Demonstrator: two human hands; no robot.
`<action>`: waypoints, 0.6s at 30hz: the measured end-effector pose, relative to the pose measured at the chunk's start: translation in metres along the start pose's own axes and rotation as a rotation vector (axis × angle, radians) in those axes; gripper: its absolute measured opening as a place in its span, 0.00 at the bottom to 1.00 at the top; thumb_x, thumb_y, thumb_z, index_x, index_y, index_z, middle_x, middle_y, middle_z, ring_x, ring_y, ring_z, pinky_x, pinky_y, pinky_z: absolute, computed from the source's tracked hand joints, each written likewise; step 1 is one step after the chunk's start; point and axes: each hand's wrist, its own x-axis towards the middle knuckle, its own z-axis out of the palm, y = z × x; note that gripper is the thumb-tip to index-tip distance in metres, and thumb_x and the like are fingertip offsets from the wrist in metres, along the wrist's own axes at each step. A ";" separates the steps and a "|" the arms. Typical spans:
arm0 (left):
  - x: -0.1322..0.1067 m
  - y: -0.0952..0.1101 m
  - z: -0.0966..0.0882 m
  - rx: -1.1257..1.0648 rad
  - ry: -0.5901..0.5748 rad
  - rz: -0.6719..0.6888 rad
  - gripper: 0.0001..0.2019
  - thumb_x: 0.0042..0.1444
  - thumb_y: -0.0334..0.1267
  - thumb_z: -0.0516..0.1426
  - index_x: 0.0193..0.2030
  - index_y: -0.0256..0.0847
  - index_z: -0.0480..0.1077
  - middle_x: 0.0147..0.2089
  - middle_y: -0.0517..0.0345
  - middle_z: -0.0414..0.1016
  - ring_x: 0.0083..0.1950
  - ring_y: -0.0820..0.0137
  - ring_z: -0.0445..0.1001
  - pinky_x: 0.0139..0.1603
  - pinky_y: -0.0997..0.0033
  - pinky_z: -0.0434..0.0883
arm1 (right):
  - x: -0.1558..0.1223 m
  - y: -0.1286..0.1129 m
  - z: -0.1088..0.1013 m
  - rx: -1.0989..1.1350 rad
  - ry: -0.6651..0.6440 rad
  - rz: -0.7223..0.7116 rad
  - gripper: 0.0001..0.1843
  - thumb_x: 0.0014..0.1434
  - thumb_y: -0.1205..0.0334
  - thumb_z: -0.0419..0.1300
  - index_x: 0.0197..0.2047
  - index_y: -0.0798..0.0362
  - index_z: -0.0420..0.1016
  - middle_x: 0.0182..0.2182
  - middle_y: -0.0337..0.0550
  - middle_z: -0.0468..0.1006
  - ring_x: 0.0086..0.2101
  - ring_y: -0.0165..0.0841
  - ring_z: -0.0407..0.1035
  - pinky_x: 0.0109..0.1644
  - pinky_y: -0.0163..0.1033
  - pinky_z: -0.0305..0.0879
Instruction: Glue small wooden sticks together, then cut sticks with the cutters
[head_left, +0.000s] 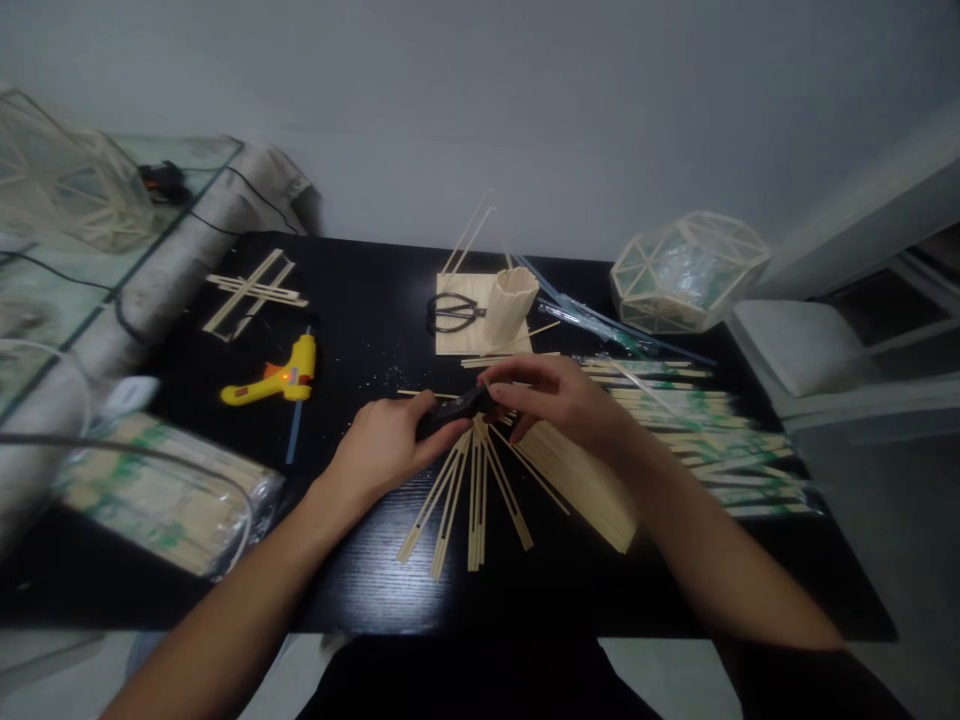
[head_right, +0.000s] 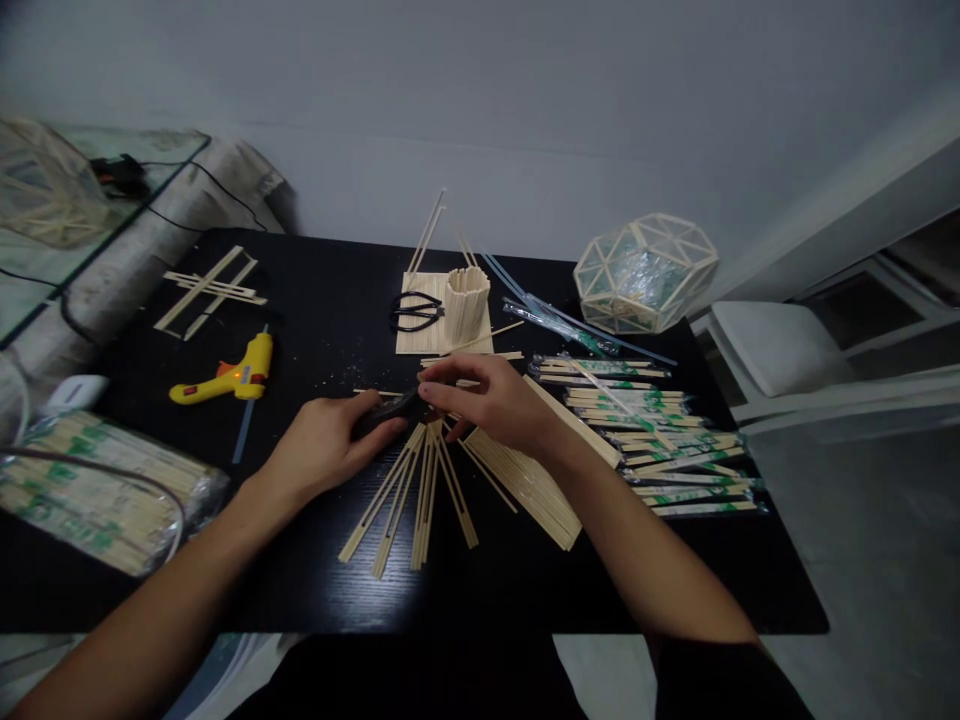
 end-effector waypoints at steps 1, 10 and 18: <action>0.000 0.001 0.001 0.012 -0.015 0.002 0.22 0.67 0.59 0.51 0.36 0.42 0.71 0.30 0.54 0.77 0.30 0.64 0.74 0.33 0.68 0.57 | 0.000 0.000 0.001 0.018 0.001 0.032 0.17 0.56 0.54 0.72 0.43 0.56 0.81 0.37 0.46 0.82 0.34 0.34 0.79 0.29 0.36 0.80; -0.001 0.007 0.006 0.181 -0.054 -0.029 0.30 0.66 0.66 0.48 0.32 0.42 0.74 0.26 0.52 0.77 0.28 0.60 0.76 0.30 0.66 0.56 | 0.005 0.005 0.005 0.055 0.054 0.119 0.08 0.55 0.62 0.72 0.31 0.57 0.80 0.29 0.42 0.81 0.29 0.31 0.79 0.34 0.36 0.83; 0.004 0.003 0.001 0.294 -0.086 -0.127 0.35 0.65 0.69 0.43 0.37 0.42 0.77 0.31 0.46 0.81 0.34 0.51 0.81 0.32 0.63 0.63 | 0.005 0.007 0.003 0.025 0.101 0.073 0.10 0.58 0.59 0.72 0.37 0.56 0.81 0.33 0.40 0.80 0.30 0.30 0.80 0.39 0.37 0.84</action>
